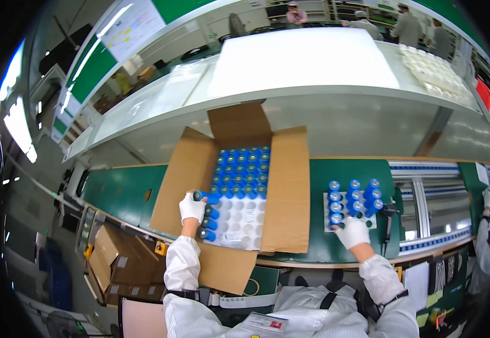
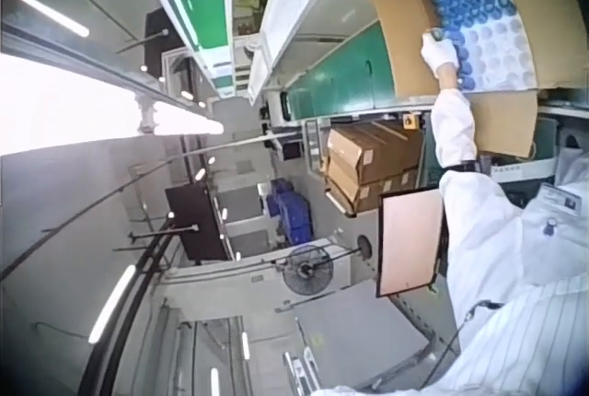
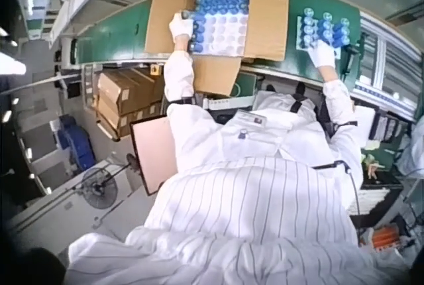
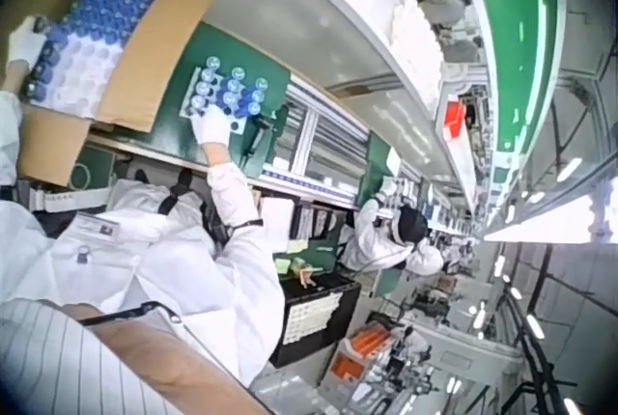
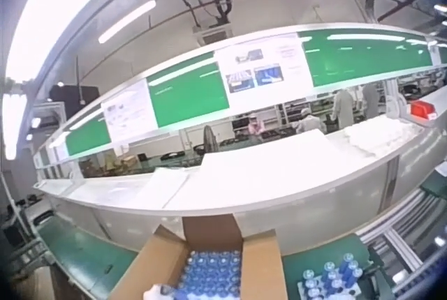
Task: The person removes batteries from a box, places them into a tray, and scans them with a handheld scanner. They then print and apply labels to the batteries before moving the tray aside and starting the process again with a new tray.
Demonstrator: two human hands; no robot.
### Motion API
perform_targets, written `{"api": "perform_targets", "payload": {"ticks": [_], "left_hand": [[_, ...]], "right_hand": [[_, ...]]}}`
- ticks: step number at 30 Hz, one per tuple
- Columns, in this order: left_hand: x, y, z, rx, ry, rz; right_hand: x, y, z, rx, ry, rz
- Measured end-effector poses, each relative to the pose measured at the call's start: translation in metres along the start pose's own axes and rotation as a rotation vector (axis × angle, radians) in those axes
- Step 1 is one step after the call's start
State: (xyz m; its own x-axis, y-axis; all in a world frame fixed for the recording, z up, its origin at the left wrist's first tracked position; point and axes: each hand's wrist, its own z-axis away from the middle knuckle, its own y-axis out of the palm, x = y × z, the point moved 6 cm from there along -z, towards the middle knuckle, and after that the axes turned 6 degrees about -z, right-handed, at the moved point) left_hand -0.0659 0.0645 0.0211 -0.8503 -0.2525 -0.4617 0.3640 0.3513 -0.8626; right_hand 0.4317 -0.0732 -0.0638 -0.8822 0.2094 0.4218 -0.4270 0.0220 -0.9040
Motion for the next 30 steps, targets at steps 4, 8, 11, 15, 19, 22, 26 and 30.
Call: {"api": "perform_targets", "payload": {"ticks": [4, 8, 11, 15, 19, 22, 26, 30], "left_hand": [[-0.021, -0.016, 0.044, 0.043, -0.013, 0.524], [-0.053, 0.039, 0.108, 0.444, -0.312, 1.524], [-0.105, 0.064, 0.172, 0.769, -0.414, 1.700], [-0.149, 0.083, 0.234, 0.995, -0.531, 1.738], [-0.175, 0.089, 0.262, 1.044, -0.593, 1.586], [-0.187, 0.083, 0.274, 1.340, -0.443, 1.257], [-0.164, 0.049, 0.210, 1.015, -0.072, 0.727], [-0.072, 0.037, 0.085, 0.065, 0.121, 0.234]], "right_hand": [[0.027, -0.033, 0.015, -0.140, -0.282, -0.838], [0.087, -0.024, 0.017, 0.199, -0.398, -0.841], [0.101, 0.003, 0.018, 0.382, -0.159, -1.332], [0.095, -0.029, 0.032, 0.288, -0.387, -1.408], [0.062, -0.061, 0.049, 0.290, -0.545, -1.331], [0.027, -0.069, 0.057, 0.291, -0.461, -1.340], [-0.046, -0.064, 0.050, -0.124, -0.244, -0.964], [-0.096, -0.026, 0.032, -0.291, -0.053, -0.657]]}}
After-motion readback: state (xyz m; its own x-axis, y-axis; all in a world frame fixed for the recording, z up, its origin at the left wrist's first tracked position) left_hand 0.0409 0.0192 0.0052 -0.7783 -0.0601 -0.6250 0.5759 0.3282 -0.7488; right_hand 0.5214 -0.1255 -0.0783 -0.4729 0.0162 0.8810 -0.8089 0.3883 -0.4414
